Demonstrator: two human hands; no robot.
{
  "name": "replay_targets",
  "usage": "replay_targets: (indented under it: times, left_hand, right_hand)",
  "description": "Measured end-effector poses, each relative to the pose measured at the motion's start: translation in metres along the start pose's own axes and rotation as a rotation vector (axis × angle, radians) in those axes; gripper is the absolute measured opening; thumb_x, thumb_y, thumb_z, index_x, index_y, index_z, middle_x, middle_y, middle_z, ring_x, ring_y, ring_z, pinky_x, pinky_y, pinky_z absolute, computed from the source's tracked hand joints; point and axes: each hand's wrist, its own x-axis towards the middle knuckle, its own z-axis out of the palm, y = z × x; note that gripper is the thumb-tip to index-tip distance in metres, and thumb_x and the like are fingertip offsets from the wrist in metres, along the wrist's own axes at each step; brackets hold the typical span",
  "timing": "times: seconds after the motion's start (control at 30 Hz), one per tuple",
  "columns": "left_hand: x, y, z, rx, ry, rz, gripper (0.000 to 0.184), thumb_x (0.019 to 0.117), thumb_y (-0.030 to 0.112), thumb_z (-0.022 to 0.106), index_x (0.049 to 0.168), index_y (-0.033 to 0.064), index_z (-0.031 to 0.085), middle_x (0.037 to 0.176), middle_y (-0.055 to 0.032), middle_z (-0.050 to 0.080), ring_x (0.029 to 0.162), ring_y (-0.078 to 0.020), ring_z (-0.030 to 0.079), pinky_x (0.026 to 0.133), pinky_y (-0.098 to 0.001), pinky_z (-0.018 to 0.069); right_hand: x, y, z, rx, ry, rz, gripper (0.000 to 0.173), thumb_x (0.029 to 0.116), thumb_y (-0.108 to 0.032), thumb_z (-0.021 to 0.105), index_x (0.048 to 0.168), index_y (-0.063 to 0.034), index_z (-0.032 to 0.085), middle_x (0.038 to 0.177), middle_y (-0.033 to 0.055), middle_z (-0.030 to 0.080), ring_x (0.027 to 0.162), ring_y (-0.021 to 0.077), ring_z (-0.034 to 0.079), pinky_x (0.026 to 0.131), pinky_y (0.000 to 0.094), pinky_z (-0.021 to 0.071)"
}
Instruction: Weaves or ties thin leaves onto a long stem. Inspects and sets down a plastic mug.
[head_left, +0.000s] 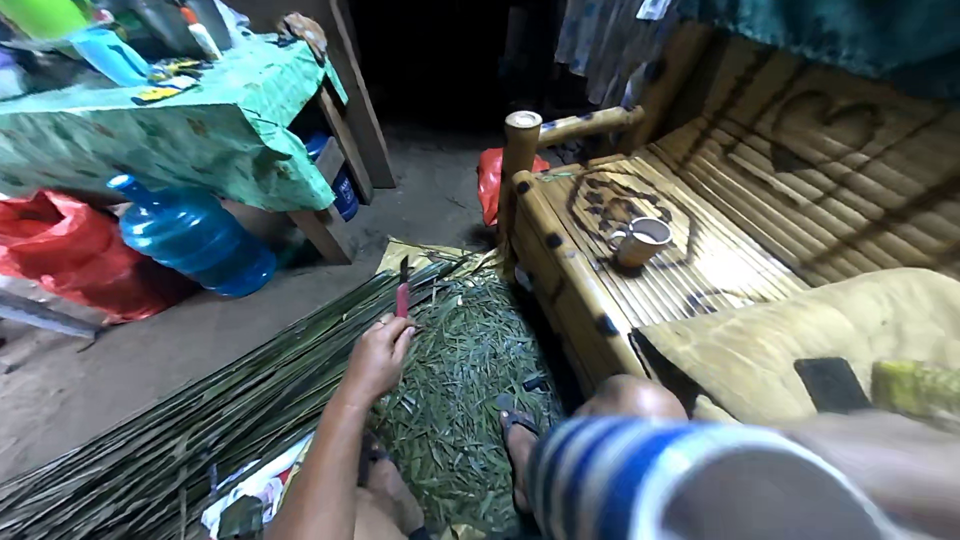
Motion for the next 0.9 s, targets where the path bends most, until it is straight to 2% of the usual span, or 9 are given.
replay_targets:
  times: [0.03, 0.07, 0.13, 0.27, 0.37, 0.47, 0.57, 0.77, 0.9]
  left_hand:
    - [0.000, -0.002, 0.001, 0.004, 0.010, 0.012, 0.034, 0.1083, 0.023, 0.046, 0.120, 0.0023, 0.071, 0.114, -0.0171, 0.071, 0.104, -0.0303, 0.070, 0.097, -0.0528, 0.0541]
    - [0.000, -0.003, 0.001, 0.011, 0.020, 0.029, 0.035, 0.1083, 0.024, 0.045, 0.119, 0.0023, 0.071, 0.112, -0.0170, 0.071, 0.104, -0.0308, 0.070, 0.096, -0.0544, 0.0541]
    - [0.000, -0.002, 0.004, 0.026, 0.041, 0.075, 0.037, 0.1077, 0.025, 0.043, 0.117, 0.0022, 0.071, 0.108, -0.0170, 0.072, 0.101, -0.0320, 0.070, 0.093, -0.0564, 0.0539]
    - [0.001, 0.001, 0.011, 0.046, 0.031, 0.132, 0.038, 0.1068, 0.027, 0.043, 0.115, 0.0016, 0.071, 0.112, -0.0183, 0.071, 0.104, -0.0323, 0.070, 0.094, -0.0561, 0.0536]
    - [0.001, 0.004, 0.013, 0.058, 0.011, 0.150, 0.037, 0.1066, 0.025, 0.044, 0.114, 0.0013, 0.071, 0.115, -0.0187, 0.071, 0.108, -0.0326, 0.069, 0.097, -0.0551, 0.0527]
    - [-0.001, 0.002, 0.012, 0.056, 0.018, 0.159, 0.038, 0.1065, 0.026, 0.043, 0.114, 0.0029, 0.072, 0.118, -0.0172, 0.070, 0.108, -0.0302, 0.069, 0.097, -0.0523, 0.0538]
    - [-0.004, 0.000, 0.009, 0.062, 0.037, 0.163, 0.039, 0.1062, 0.028, 0.043, 0.113, 0.0036, 0.072, 0.114, -0.0159, 0.071, 0.104, -0.0292, 0.070, 0.094, -0.0513, 0.0546]
    - [-0.007, -0.001, 0.005, 0.044, 0.032, 0.162, 0.039, 0.1065, 0.028, 0.043, 0.114, 0.0024, 0.071, 0.112, -0.0164, 0.072, 0.104, -0.0302, 0.070, 0.094, -0.0530, 0.0541]
    - [-0.010, 0.003, 0.005, 0.020, 0.023, 0.168, 0.039, 0.1063, 0.029, 0.042, 0.113, 0.0040, 0.071, 0.106, -0.0131, 0.072, 0.097, -0.0253, 0.071, 0.090, -0.0486, 0.0562]
  right_hand:
    - [-0.006, 0.019, 0.003, 0.050, 0.040, 0.055, 0.036, 0.1095, -0.037, 0.047, 0.096, -0.0080, 0.064, 0.084, -0.0035, 0.064, 0.082, -0.0016, 0.060, 0.079, 0.0180, 0.0502]
    - [-0.011, 0.041, 0.006, 0.115, 0.100, 0.134, 0.036, 0.1097, -0.040, 0.046, 0.095, -0.0130, 0.066, 0.079, -0.0076, 0.064, 0.073, -0.0029, 0.060, 0.070, 0.0160, 0.0526]
    - [-0.020, 0.082, 0.009, 0.242, 0.225, 0.336, 0.038, 0.1085, -0.043, 0.046, 0.092, -0.0165, 0.068, 0.071, -0.0061, 0.062, 0.058, 0.0039, 0.060, 0.053, 0.0221, 0.0548]
    - [-0.013, 0.147, -0.008, 0.300, 0.505, 0.781, 0.039, 0.1099, -0.032, 0.037, 0.101, -0.0061, 0.064, 0.076, 0.0026, 0.065, 0.062, 0.0134, 0.064, 0.059, 0.0303, 0.0584]
    - [0.003, 0.195, -0.027, 0.352, 0.739, 0.980, 0.048, 0.1134, -0.038, 0.030, 0.105, -0.0014, 0.059, 0.078, 0.0069, 0.067, 0.063, 0.0162, 0.067, 0.060, 0.0310, 0.0585]
    - [0.009, 0.237, -0.040, 0.469, 1.015, 0.998, 0.042, 0.1108, -0.042, 0.033, 0.103, -0.0068, 0.054, 0.079, 0.0060, 0.064, 0.063, 0.0180, 0.067, 0.061, 0.0351, 0.0592]
    - [0.015, 0.260, -0.050, 0.535, 1.236, 0.998, 0.034, 0.1102, -0.037, 0.035, 0.109, -0.0068, 0.052, 0.083, 0.0077, 0.059, 0.067, 0.0205, 0.065, 0.064, 0.0382, 0.0592]
    - [0.010, 0.285, -0.059, 0.520, 1.411, 1.021, 0.044, 0.1111, -0.039, 0.034, 0.132, -0.0025, 0.046, 0.099, 0.0142, 0.056, 0.073, 0.0224, 0.064, 0.068, 0.0382, 0.0589]
    - [0.007, 0.293, -0.057, 0.529, 1.444, 1.011, 0.042, 0.1105, -0.036, 0.037, 0.133, -0.0015, 0.046, 0.098, 0.0163, 0.058, 0.073, 0.0249, 0.066, 0.067, 0.0404, 0.0604]
